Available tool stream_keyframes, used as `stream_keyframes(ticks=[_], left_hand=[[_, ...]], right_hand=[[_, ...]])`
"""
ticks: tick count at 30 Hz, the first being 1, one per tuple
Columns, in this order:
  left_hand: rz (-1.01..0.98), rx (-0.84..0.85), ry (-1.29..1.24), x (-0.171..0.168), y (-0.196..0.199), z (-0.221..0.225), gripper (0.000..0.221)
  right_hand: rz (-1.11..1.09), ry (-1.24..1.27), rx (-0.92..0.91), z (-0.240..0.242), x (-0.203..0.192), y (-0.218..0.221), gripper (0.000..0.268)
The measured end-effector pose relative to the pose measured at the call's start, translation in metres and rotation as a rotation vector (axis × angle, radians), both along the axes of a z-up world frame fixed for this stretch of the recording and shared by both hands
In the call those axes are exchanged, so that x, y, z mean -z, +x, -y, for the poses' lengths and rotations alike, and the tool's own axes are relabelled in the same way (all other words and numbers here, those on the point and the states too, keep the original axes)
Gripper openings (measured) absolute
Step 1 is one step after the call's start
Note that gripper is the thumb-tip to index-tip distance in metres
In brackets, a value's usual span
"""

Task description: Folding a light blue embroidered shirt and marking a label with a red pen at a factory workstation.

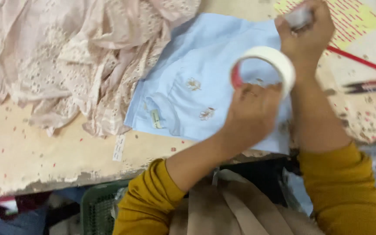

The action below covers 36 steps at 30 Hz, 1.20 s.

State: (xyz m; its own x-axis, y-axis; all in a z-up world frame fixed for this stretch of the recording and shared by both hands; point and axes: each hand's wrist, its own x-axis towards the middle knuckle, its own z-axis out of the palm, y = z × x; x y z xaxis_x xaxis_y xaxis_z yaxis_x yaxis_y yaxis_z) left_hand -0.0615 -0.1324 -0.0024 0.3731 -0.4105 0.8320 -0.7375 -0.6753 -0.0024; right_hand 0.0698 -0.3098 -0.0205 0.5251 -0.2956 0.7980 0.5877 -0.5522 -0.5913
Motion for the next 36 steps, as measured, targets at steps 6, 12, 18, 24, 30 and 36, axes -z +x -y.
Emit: stream_keyframes(ticks=[6, 12, 18, 24, 30, 36], left_hand=[[-0.444, 0.356, 0.04, -0.009, 0.042, 0.041, 0.025], [-0.335, 0.136, 0.5, 0.103, 0.075, 0.152, 0.044], [-0.424, 0.336, 0.128, 0.029, 0.047, 0.078, 0.047], [-0.523, -0.036, 0.298, -0.003, 0.06, -0.099, 0.027], [-0.964, 0.13, 0.402, 0.003, 0.062, -0.141, 0.095], [-0.969, 0.106, 0.387, 0.017, 0.067, -0.143, 0.097]], right_hand=[[-0.171, 0.267, 0.071, 0.121, -0.001, -0.011, 0.031], [0.038, -0.009, -0.037, 0.124, -0.037, -0.098, 0.035], [-0.374, 0.077, -0.418, 0.061, -0.062, -0.116, 0.012], [-0.73, -0.031, -0.795, -0.073, -0.079, -0.078, 0.016], [-1.135, -0.163, -0.728, -0.095, -0.031, -0.039, 0.053], [-0.761, -0.45, -0.733, -0.081, 0.03, -0.03, 0.03]])
